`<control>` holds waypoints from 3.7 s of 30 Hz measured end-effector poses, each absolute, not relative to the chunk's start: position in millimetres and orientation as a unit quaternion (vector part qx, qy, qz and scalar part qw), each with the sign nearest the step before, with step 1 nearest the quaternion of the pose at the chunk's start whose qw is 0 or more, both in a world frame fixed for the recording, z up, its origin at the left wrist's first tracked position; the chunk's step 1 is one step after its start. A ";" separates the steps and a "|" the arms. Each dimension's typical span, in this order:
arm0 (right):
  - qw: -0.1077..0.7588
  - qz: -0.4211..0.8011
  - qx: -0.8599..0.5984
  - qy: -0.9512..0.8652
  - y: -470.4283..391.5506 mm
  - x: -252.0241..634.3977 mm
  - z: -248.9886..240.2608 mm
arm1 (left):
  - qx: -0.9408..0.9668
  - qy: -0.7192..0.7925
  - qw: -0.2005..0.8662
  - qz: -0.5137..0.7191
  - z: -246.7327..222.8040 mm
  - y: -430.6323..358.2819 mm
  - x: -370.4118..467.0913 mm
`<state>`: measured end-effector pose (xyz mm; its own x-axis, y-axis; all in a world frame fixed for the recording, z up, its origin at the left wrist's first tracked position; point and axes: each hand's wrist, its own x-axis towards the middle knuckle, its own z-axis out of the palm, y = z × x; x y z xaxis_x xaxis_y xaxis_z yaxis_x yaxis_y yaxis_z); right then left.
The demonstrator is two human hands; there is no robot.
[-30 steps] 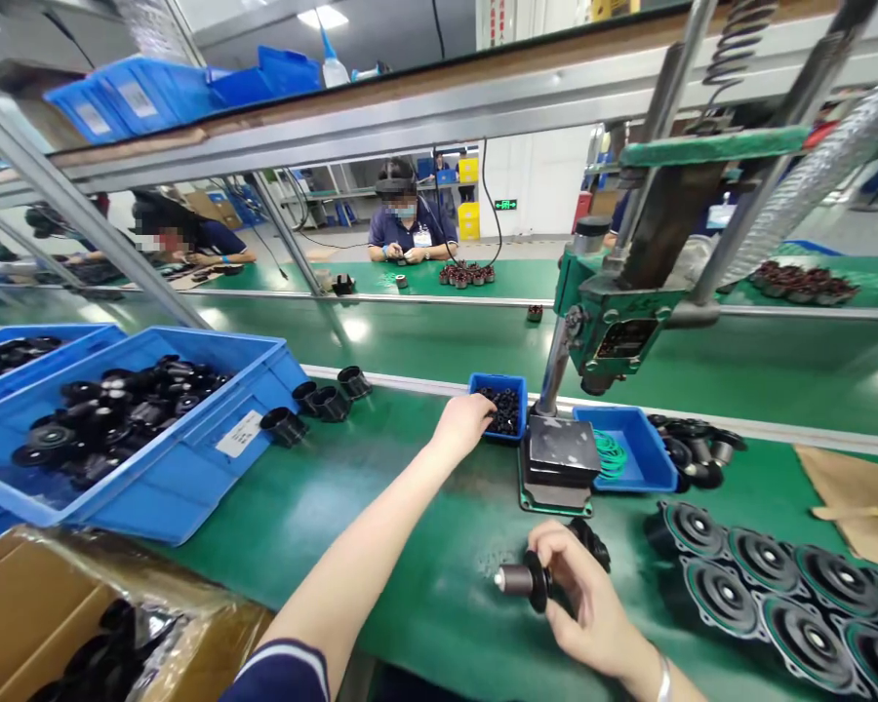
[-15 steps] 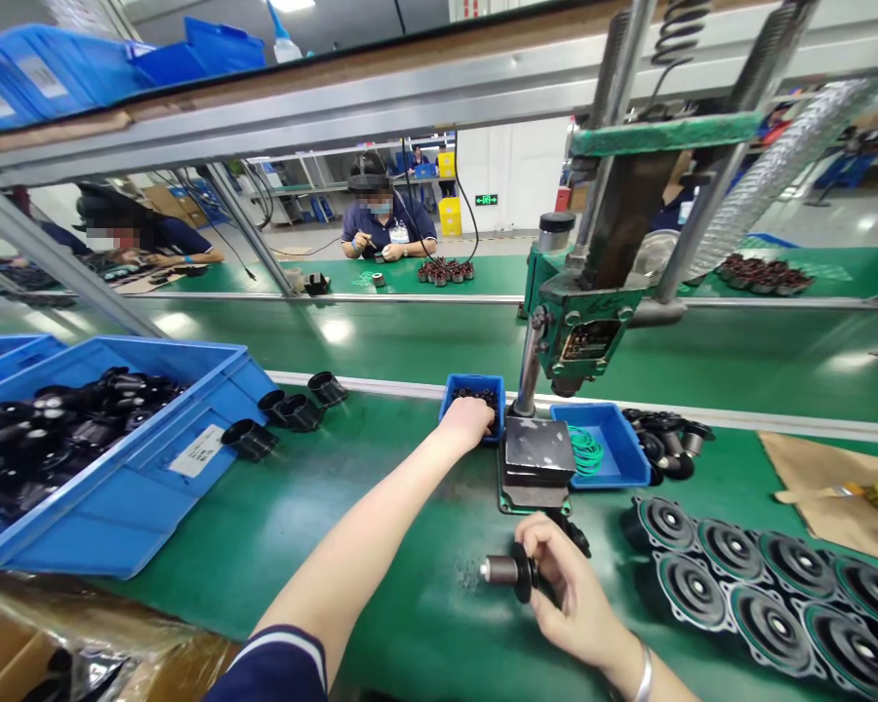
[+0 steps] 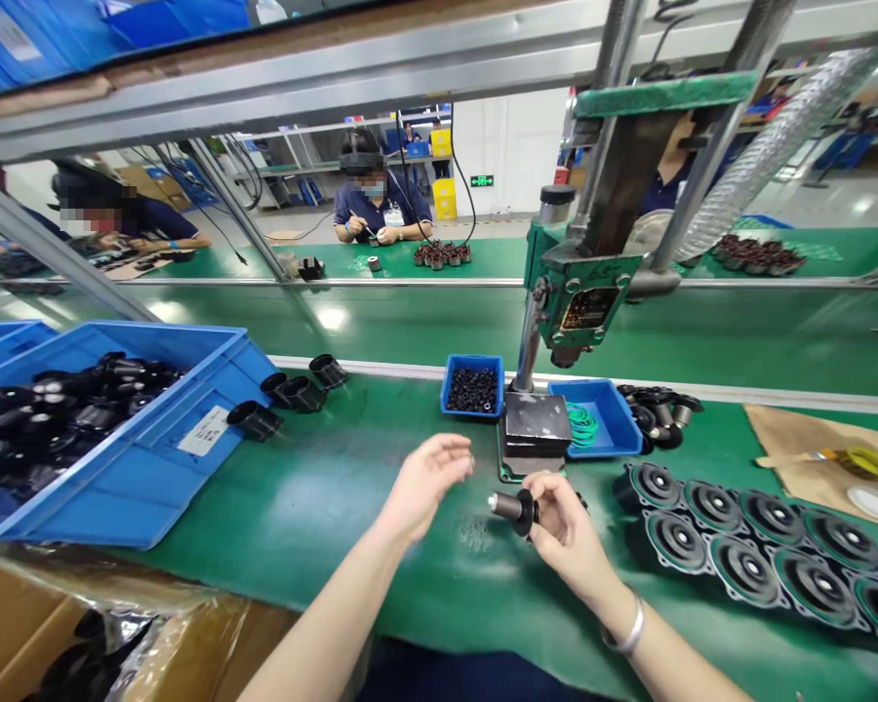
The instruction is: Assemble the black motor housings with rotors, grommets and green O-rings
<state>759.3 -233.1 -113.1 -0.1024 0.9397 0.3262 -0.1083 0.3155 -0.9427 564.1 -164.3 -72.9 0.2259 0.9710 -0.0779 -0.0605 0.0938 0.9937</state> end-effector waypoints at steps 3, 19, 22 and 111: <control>0.555 0.453 -0.375 -0.588 -237.3 749.7 -106.1 | 0.311 0.381 0.737 0.463 -87.8 -205.5 563.6; 0.475 0.158 -0.398 -0.769 -238.1 729.9 -74.6 | 0.212 0.343 0.748 0.528 -82.5 -226.1 566.6; 0.483 0.155 -0.379 -0.774 -235.3 723.5 -79.0 | 0.169 0.343 0.742 0.550 -81.2 -226.9 566.4; 0.505 0.580 -0.360 -0.529 -242.3 722.4 -132.8 | 0.757 0.563 0.256 0.213 -84.7 -235.2 456.1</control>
<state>722.4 -242.3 -132.8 -0.2321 0.9656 0.1175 -0.2044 0.0697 -0.9764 456.1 -235.2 -84.7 0.2762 0.9605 0.0347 0.7425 -0.2361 0.6269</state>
